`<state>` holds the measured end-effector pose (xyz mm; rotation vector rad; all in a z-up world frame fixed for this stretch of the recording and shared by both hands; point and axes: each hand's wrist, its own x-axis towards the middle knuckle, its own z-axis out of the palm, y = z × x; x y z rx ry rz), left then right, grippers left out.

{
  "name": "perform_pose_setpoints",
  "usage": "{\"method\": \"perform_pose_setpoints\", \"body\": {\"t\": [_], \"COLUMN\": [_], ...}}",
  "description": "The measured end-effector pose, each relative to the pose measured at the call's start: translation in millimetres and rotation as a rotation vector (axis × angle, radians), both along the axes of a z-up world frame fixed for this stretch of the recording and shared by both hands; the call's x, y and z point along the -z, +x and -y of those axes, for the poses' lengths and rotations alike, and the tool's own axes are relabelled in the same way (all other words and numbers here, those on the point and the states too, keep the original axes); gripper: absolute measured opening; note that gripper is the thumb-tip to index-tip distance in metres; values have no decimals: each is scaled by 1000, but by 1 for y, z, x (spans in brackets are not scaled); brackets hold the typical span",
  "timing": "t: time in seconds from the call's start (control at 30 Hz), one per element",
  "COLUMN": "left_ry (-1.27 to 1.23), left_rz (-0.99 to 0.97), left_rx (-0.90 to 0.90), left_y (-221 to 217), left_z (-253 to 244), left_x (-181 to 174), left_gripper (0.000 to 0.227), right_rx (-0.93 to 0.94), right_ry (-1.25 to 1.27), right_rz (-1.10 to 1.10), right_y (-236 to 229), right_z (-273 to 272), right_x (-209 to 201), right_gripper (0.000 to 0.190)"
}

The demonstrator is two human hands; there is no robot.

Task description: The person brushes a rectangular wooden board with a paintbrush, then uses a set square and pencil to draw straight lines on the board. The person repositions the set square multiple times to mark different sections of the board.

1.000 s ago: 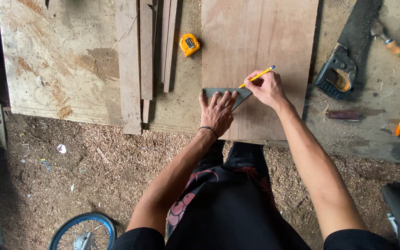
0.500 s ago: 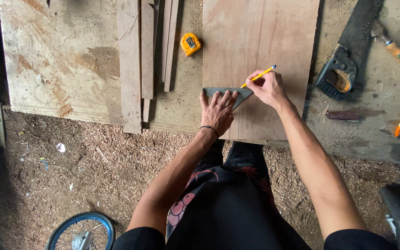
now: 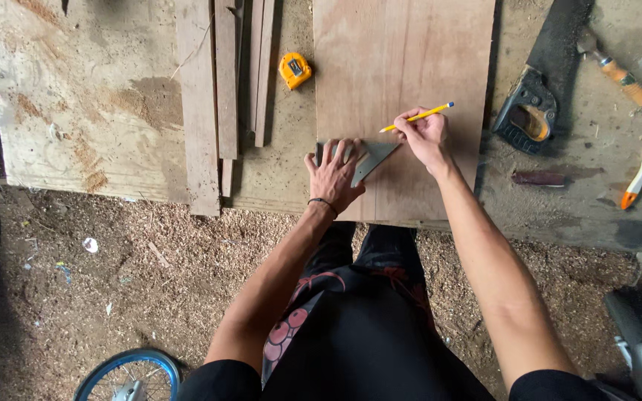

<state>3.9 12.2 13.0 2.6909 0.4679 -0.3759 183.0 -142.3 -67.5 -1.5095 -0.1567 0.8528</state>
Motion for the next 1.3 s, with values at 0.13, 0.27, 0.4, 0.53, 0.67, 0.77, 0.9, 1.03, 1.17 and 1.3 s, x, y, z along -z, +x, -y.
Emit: {"method": "perform_pose_setpoints", "body": {"t": [0.13,0.27,0.4,0.53,0.67,0.77,0.9,1.03,1.17,1.3], "left_ry": [-43,-88,-39,27,84,150,168,4,100,37], "left_rz": [-102,-141,-124,-178,-122,-19,-19,-88,-90,-105], "left_rx": [40,58,126,238,382,486,560,474,428,289], "left_y": [3,-1,-8,-10,-16,-15,1,19,19,10], "left_z": [-4,-4,-4,-12,-25,-38,-53,-60,-71,-92], "left_x": [-7,-13,-10,-1,7,7,9,12,12,5], "left_gripper": [100,95,97,90,85,71,66,75,84,90], "right_rx": [34,36,28,-21,-42,-65,-125,-216,-273,-343], "right_ry": [34,42,72,92,93,60,69,21,79,48], "right_rz": [48,89,173,187,143,136,84,172,171,190], "right_y": [-4,-15,-27,-28,-21,-15,-11,-6,-7,11], "right_z": [4,10,18,23,29,29,28,30,31,23], "right_x": [-3,-6,-1,4,4,2,0,-4,-7,-7], "right_gripper": [6,5,12,11,11,12,13,15,16,17]}}
